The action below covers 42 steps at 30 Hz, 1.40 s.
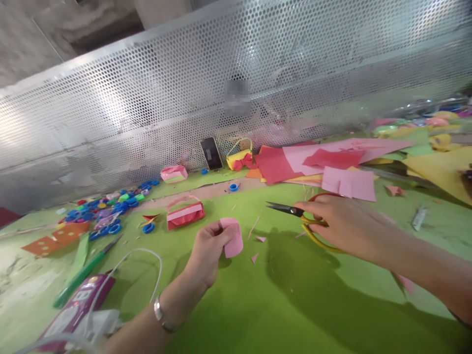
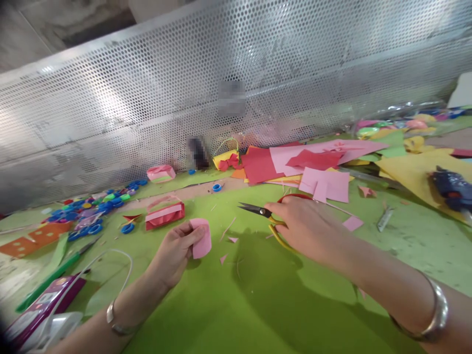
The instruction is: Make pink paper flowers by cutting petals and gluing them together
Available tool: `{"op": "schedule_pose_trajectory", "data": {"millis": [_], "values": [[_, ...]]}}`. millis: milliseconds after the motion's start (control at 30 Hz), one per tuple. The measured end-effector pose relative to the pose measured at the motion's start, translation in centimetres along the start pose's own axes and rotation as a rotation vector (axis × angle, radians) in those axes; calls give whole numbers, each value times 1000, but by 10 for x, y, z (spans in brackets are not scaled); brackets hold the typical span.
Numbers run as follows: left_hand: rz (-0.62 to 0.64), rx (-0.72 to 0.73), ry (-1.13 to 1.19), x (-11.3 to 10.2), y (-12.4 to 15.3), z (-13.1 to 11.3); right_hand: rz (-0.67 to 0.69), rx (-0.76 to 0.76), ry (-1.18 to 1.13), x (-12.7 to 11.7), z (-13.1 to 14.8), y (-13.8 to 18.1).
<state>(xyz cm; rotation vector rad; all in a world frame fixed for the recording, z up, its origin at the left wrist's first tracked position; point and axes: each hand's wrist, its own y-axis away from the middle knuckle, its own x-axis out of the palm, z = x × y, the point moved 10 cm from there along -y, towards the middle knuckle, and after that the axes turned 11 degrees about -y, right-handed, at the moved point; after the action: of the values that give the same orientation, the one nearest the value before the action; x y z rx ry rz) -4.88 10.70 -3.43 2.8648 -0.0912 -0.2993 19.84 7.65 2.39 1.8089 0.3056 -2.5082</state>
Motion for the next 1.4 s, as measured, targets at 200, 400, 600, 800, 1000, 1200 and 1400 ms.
{"op": "schedule_pose_trajectory", "data": {"millis": [200,400,600,800,1000,1200,1400], "values": [[12,87,-88,1,0,-6,17,-8,35,2,4,1],[-78,357,-325,2,8,-43,85,13,60,9,2,2],[-136,691,-485,10,29,-81,241,-86,-38,14,27,14],[-163,806,-535,12,36,-83,455,-237,-194,19,38,28],[-171,747,-561,15,38,-85,349,-148,-225,5,30,21],[-161,706,-538,15,36,-84,301,-158,-235,15,33,16],[-110,595,-526,12,25,-72,161,-63,-166,5,20,7]]}}
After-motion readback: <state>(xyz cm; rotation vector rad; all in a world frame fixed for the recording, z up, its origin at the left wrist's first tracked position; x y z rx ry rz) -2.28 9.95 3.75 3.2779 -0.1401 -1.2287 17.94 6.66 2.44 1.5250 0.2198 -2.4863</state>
